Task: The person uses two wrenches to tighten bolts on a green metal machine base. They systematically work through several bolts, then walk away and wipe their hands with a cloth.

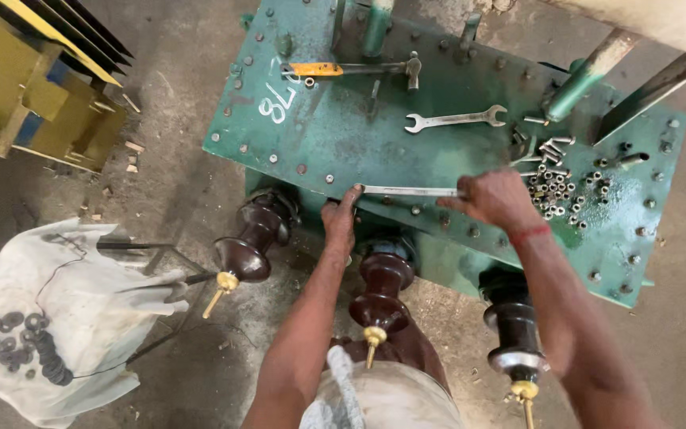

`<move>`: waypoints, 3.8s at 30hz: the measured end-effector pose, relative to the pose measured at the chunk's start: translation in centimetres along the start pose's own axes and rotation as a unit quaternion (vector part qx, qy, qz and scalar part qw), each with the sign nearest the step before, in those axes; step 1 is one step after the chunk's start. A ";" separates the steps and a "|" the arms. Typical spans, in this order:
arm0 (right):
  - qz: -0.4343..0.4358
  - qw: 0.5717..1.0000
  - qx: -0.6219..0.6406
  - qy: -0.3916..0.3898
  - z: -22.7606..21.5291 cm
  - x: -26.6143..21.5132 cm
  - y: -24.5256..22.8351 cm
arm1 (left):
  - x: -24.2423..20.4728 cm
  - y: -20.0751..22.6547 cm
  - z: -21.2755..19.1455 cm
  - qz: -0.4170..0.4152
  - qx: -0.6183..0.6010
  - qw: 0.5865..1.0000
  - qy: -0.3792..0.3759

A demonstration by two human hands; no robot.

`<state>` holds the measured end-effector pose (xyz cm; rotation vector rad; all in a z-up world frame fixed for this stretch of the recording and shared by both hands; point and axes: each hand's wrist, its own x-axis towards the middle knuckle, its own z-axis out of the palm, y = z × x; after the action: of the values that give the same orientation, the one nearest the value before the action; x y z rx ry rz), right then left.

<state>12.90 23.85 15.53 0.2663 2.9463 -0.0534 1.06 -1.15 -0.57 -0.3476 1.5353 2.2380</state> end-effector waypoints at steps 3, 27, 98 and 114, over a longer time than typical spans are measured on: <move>-0.048 0.999 -0.003 -0.025 -1.8 5.7 3.1 | 0.8 0.7 1.2 -0.013 0.032 0.998 0.049; 0.052 0.998 0.006 0.043 3.5 -4.6 -3.0 | 0.2 0.0 -0.6 -0.006 0.024 1.000 -0.016; 0.257 0.821 0.491 0.137 8.9 -3.8 -13.6 | 2.8 -7.4 -1.6 -0.186 -0.085 0.949 -0.238; -0.049 0.992 0.097 0.070 6.0 3.9 -11.3 | 2.3 -9.5 -1.4 -0.151 -0.096 0.963 -0.203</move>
<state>8.16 13.06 9.13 0.1587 3.0956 -0.3502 3.35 1.02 -9.95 -0.1487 0.9866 2.0580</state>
